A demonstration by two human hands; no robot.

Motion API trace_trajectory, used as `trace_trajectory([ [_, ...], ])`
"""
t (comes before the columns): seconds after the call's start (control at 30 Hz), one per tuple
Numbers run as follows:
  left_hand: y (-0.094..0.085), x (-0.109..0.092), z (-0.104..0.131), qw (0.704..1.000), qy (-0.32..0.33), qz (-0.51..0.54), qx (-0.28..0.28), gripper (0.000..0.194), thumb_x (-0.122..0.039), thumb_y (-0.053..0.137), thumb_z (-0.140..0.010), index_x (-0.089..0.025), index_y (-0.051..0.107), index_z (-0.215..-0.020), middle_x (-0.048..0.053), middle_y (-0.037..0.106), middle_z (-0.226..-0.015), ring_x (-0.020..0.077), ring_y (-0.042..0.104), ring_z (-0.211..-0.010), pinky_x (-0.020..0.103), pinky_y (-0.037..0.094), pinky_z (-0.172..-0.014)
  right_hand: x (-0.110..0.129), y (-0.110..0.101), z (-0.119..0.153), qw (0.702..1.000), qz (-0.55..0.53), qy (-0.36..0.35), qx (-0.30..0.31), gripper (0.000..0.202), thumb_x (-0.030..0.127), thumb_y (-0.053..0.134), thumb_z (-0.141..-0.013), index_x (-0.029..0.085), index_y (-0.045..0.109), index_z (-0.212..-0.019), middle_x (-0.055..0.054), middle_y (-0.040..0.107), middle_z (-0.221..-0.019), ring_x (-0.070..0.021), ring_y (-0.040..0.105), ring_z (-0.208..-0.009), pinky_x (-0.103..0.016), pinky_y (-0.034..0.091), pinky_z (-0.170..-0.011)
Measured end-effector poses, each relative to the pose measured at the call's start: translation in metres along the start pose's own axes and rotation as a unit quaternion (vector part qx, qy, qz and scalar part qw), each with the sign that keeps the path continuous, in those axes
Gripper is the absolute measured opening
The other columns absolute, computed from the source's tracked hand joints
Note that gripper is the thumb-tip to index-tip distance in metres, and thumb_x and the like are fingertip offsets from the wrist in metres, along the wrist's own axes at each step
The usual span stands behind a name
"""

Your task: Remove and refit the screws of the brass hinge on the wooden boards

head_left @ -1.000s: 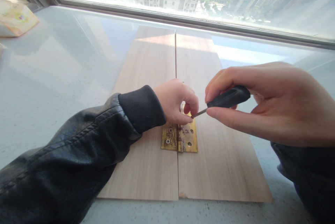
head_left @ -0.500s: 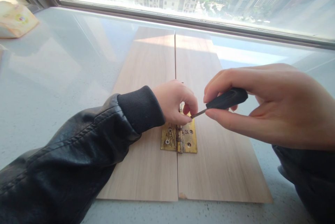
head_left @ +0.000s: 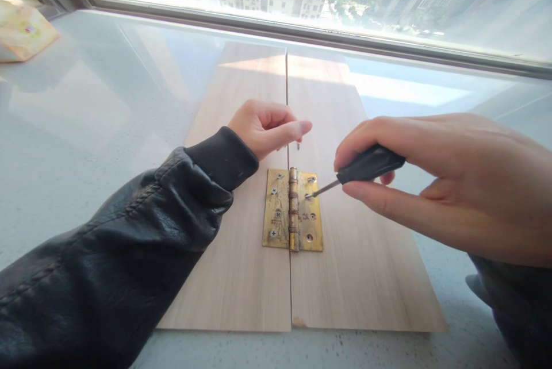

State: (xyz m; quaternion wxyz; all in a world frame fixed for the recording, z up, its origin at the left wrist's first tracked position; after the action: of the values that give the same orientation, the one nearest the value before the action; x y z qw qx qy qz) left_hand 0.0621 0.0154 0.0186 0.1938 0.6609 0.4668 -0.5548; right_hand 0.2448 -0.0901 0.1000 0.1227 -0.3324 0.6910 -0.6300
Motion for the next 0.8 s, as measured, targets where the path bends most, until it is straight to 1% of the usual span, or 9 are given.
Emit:
trace_trajectory([
  [0.07,-0.001,0.003,-0.001,1.000,0.000,-0.001,-0.009,0.030,-0.042,0.077,-0.078,-0.017,0.069,-0.063,-0.003,0.055,-0.048,0.0084,0.049,-0.049,0.023,0.037,-0.050,0.001,-0.001,0.000,1.000,0.010,-0.008,-0.009,0.012,0.032,0.060,-0.090,0.021,0.064,-0.090,0.001,0.068,-0.076,-0.0122,0.058,-0.059,-0.029,0.043,-0.051],
  [0.13,0.000,0.005,-0.001,1.000,0.003,-0.006,-0.009,0.030,-0.042,0.077,-0.078,-0.017,0.070,-0.063,-0.003,0.055,-0.048,0.0080,0.050,-0.048,0.023,0.037,-0.049,0.002,-0.001,-0.002,0.999,0.017,-0.020,-0.019,0.013,0.033,0.061,-0.089,0.020,0.065,-0.088,-0.001,0.071,-0.083,-0.0131,0.060,-0.063,-0.030,0.044,-0.053],
  [0.23,0.000,0.007,-0.001,1.000,0.004,-0.010,-0.010,0.029,-0.041,0.075,-0.080,-0.017,0.070,-0.064,-0.003,0.055,-0.048,0.0075,0.050,-0.048,0.023,0.037,-0.049,0.004,0.000,-0.004,0.999,0.003,-0.036,-0.026,0.011,0.030,0.061,-0.090,0.021,0.067,-0.091,-0.001,0.073,-0.093,-0.0138,0.063,-0.069,-0.032,0.047,-0.059],
  [0.37,0.000,0.007,-0.001,1.000,-0.003,-0.003,-0.016,0.029,-0.041,0.075,-0.079,-0.017,0.070,-0.063,-0.003,0.056,-0.048,0.0074,0.050,-0.047,0.022,0.037,-0.048,0.004,0.002,-0.007,0.999,-0.019,-0.027,-0.037,0.010,0.028,0.065,-0.088,0.022,0.066,-0.096,0.000,0.072,-0.082,-0.0123,0.061,-0.062,-0.031,0.044,-0.056],
  [0.47,0.001,0.008,-0.001,1.000,-0.005,-0.006,-0.015,0.027,-0.039,0.075,-0.079,-0.017,0.070,-0.064,-0.003,0.056,-0.048,0.0072,0.050,-0.047,0.022,0.038,-0.048,0.004,0.002,-0.008,0.998,0.002,-0.030,-0.061,0.013,0.032,0.070,-0.086,0.022,0.065,-0.092,0.002,0.068,-0.070,-0.0111,0.055,-0.053,-0.031,0.038,-0.052],
  [0.57,0.001,0.010,-0.001,1.000,-0.002,-0.006,-0.013,0.026,-0.038,0.074,-0.080,-0.017,0.070,-0.064,-0.003,0.055,-0.048,0.0072,0.050,-0.047,0.022,0.037,-0.048,0.005,0.004,-0.008,0.997,0.014,-0.049,-0.066,0.012,0.031,0.070,-0.088,0.020,0.064,-0.089,0.003,0.062,-0.063,-0.0097,0.050,-0.049,-0.030,0.038,-0.052],
  [0.63,0.001,0.011,-0.001,1.000,-0.004,-0.004,-0.012,0.027,-0.038,0.075,-0.079,-0.017,0.070,-0.064,-0.003,0.055,-0.048,0.0074,0.049,-0.047,0.022,0.036,-0.047,0.007,0.005,-0.007,0.996,0.021,-0.060,-0.061,0.010,0.029,0.065,-0.090,0.019,0.064,-0.090,0.001,0.064,-0.072,-0.0105,0.052,-0.054,-0.030,0.041,-0.054],
  [0.73,0.001,0.012,-0.001,1.000,-0.011,0.001,-0.002,0.030,-0.042,0.078,-0.077,-0.017,0.069,-0.064,-0.003,0.055,-0.048,0.0075,0.047,-0.047,0.023,0.034,-0.046,0.008,0.005,-0.005,0.998,0.004,-0.046,-0.041,0.020,0.029,0.062,-0.088,0.019,0.063,-0.105,-0.005,0.066,-0.100,-0.0140,0.060,-0.075,-0.030,0.049,-0.062],
  [0.8,0.001,0.013,-0.001,1.000,-0.018,0.000,0.001,0.032,-0.044,0.079,-0.077,-0.017,0.069,-0.064,-0.003,0.055,-0.049,0.0075,0.047,-0.047,0.023,0.033,-0.046,0.008,0.005,-0.004,0.999,-0.024,-0.034,-0.015,0.024,0.025,0.061,-0.086,0.020,0.062,-0.110,-0.005,0.065,-0.106,-0.0138,0.061,-0.082,-0.028,0.051,-0.066],
])
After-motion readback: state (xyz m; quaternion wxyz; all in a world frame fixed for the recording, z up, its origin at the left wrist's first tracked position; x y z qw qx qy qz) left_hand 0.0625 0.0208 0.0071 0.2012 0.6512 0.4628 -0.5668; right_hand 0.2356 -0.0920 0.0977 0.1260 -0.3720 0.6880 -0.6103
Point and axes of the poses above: each hand's wrist, its own z-axis away from the middle knuckle, its own y-axis out of the palm, x = y × z, the point moved 2 cm from there along -z, towards the middle knuckle
